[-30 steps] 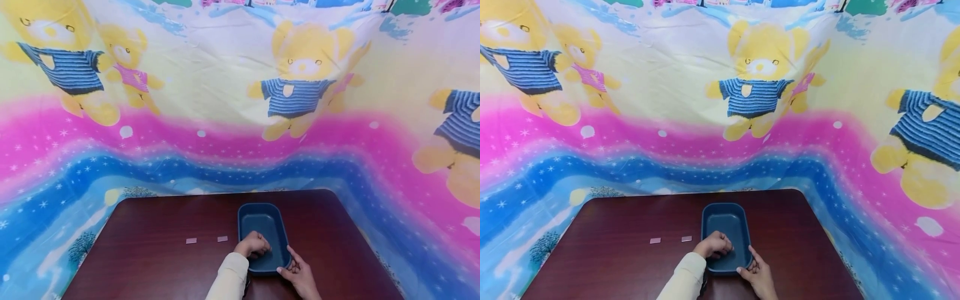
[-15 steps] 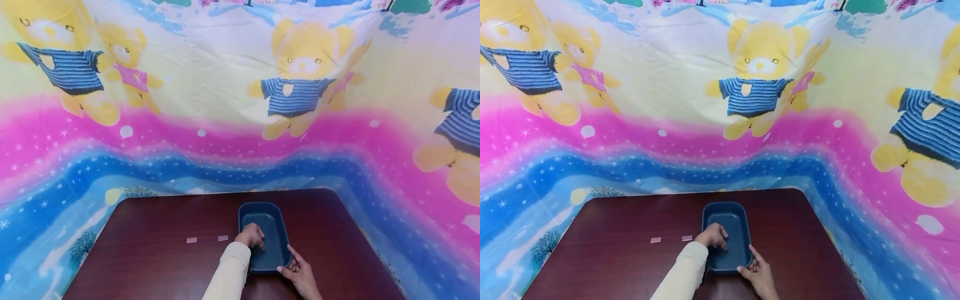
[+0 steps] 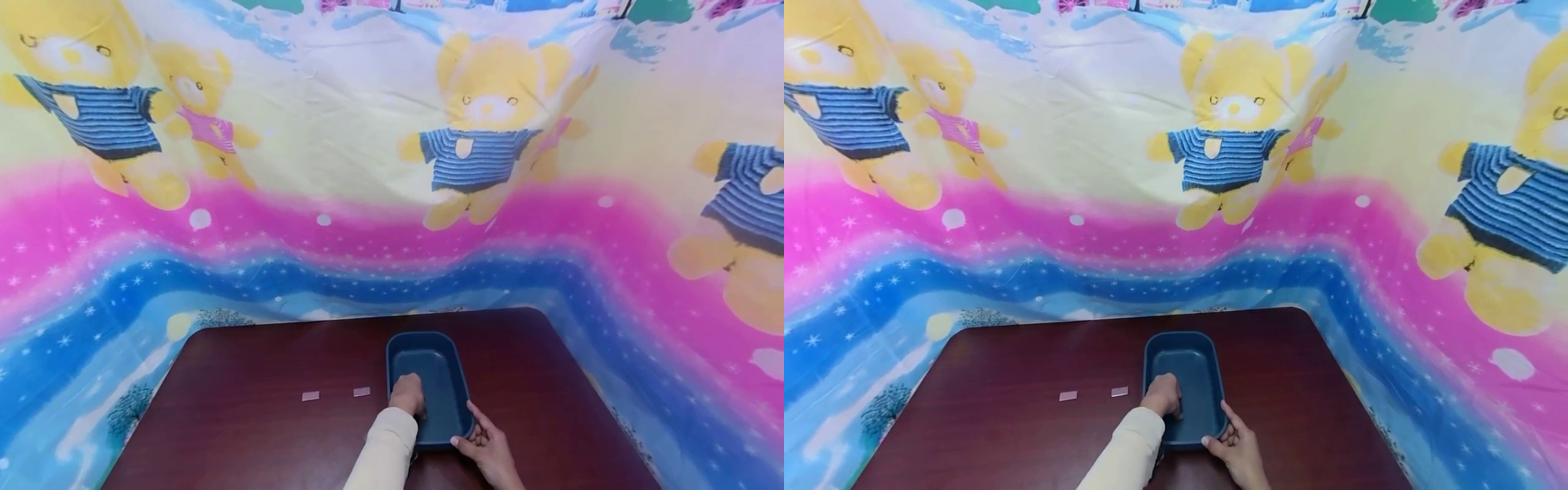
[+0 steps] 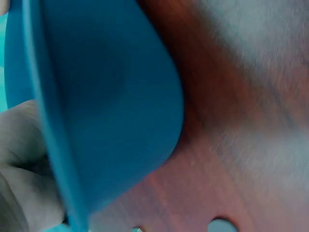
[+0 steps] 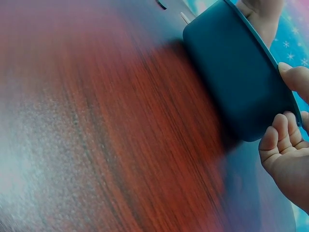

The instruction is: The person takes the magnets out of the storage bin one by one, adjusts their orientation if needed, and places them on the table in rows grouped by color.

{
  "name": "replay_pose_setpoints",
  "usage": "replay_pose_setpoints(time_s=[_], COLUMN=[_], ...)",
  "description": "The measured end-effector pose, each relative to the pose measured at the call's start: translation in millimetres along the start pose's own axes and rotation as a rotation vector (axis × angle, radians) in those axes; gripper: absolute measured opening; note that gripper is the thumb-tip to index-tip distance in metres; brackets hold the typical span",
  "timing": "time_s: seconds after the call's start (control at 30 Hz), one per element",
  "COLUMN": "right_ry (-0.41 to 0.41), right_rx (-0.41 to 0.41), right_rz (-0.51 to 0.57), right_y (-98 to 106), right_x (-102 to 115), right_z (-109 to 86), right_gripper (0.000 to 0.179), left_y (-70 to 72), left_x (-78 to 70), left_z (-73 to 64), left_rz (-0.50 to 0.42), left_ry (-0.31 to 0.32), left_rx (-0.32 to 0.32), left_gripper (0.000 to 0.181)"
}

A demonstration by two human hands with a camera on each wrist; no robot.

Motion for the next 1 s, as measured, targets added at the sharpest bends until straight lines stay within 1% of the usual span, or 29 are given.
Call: replay_pose_setpoints(time_s=[0.07, 0.17, 0.27, 0.33, 0.4, 0.5, 0.57, 0.7, 0.83, 0.9, 1.0], right_ry=[-0.001, -0.016, -0.038, -0.051, -0.061, -0.067, -0.065, -0.049, -0.049, -0.059, -0.065], right_rx=[0.008, 0.01, 0.005, 0.001, 0.002, 0.002, 0.002, -0.009, -0.01, -0.006, 0.007], right_rz=[-0.012, -0.037, -0.066, -0.057, -0.05, -0.035, -0.032, -0.033, -0.028, -0.024, -0.018], right_y=[-0.6, 0.1, 2.3, 3.5, 4.5, 5.7, 5.9, 5.4, 5.7, 5.8, 4.8], right_x=[-4.3, -14.2, -21.8, -23.1, -23.0, -22.5, -23.0, -24.8, -24.7, -24.5, -23.3], right_z=[1.4, 5.1, 7.7, 7.9, 8.0, 7.8, 7.9, 7.7, 7.9, 8.0, 7.5], right_gripper=[0.075, 0.074, 0.074, 0.074, 0.075, 0.075, 0.075, 0.073, 0.074, 0.074, 0.075], left_y=[-2.7, -7.4, -10.9, -12.0, -11.7, -12.1, -12.8, -15.8, -15.8, -15.2, -16.9], left_x=[2.1, 4.5, 6.1, 7.6, 8.8, 9.5, 9.6, 11.4, 12.3, 12.1, 12.7], left_z=[-0.3, -1.2, -2.4, -2.2, -1.2, 1.2, 2.4, 3.4, 3.3, 2.6, 1.2], left_rz=[-0.049, -0.117, -0.219, -0.294, -0.337, -0.347, -0.336, -0.363, -0.383, -0.38, -0.402], left_ry=[0.015, 0.0, -0.045, -0.079, -0.105, -0.133, -0.134, -0.106, -0.071, -0.056, -0.035], left_rx=[-0.017, -0.032, -0.028, -0.006, 0.012, 0.029, 0.022, 0.002, -0.045, -0.064, -0.069], left_gripper=[0.036, 0.03, 0.026, 0.024, 0.028, 0.036, 0.039, 0.038, 0.036, 0.032, 0.023])
Point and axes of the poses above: each hand's wrist, its own z-axis towards the middle knuckle, its own y-axis out of the back of the hand, x = y × z, the point moved 4 cm from there along z, towards the middle knuckle, and after that the axes turned 12 degrees about x, right-handed, at the moved point
